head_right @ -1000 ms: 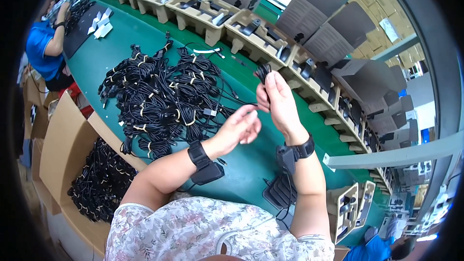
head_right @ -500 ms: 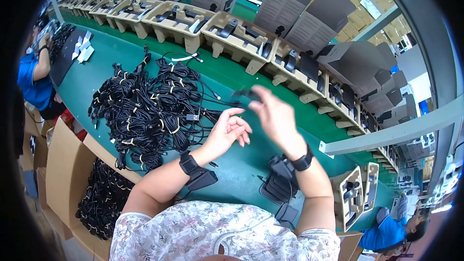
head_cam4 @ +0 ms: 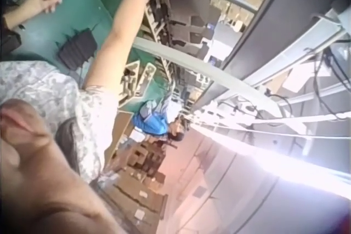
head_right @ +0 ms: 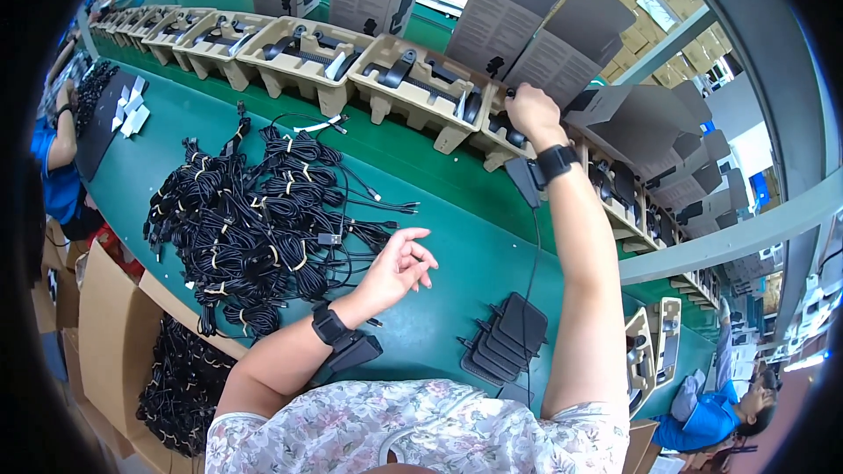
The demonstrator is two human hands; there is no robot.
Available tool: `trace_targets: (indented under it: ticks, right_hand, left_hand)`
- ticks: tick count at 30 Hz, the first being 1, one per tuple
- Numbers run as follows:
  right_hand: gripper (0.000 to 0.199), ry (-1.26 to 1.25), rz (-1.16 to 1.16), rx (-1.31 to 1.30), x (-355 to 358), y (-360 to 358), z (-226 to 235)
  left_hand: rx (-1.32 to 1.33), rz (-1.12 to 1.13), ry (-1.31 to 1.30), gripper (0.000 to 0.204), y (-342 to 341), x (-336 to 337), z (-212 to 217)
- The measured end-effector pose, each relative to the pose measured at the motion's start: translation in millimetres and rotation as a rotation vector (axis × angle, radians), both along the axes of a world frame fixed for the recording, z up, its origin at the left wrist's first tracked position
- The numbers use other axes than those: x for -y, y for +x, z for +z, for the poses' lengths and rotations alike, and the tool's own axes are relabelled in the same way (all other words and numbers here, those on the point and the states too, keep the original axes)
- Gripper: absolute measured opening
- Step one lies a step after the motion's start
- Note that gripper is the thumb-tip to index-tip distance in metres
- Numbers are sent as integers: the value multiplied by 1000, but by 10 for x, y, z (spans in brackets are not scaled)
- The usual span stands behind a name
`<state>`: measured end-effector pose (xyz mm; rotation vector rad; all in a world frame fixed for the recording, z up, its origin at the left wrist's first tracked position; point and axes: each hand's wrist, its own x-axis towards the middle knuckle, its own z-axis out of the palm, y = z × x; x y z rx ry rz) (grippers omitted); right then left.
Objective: Untangling, sorting, and organizing black electronic cables and plastic components on an assembly workbench.
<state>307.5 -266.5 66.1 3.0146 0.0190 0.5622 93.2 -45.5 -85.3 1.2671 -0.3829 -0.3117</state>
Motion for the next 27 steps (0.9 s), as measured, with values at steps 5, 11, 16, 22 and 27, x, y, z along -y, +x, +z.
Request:
trace_targets:
  ticks: [5, 11, 16, 22, 27]
  right_hand:
    - [37, 135, -158, 75, -366, 104, -247]
    - [37, 15, -65, 148, -224, 78, -332]
    - [36, 1, 17, 57, -77, 51, -204]
    - [36, 319, -85, 75, 157, 238, -373]
    - [31, 228, -38, 196, 73, 401, -494]
  left_hand:
    - [12, 34, -37, 42, 10, 40, -14]
    - [3, 37, -40, 36, 14, 4, 27]
    - [-22, 22, -10, 33, -48, 3, 34]
    - [-44, 21, 16, 28, 5, 37, 5]
    - [-49, 57, -7, 26, 30, 45, 40]
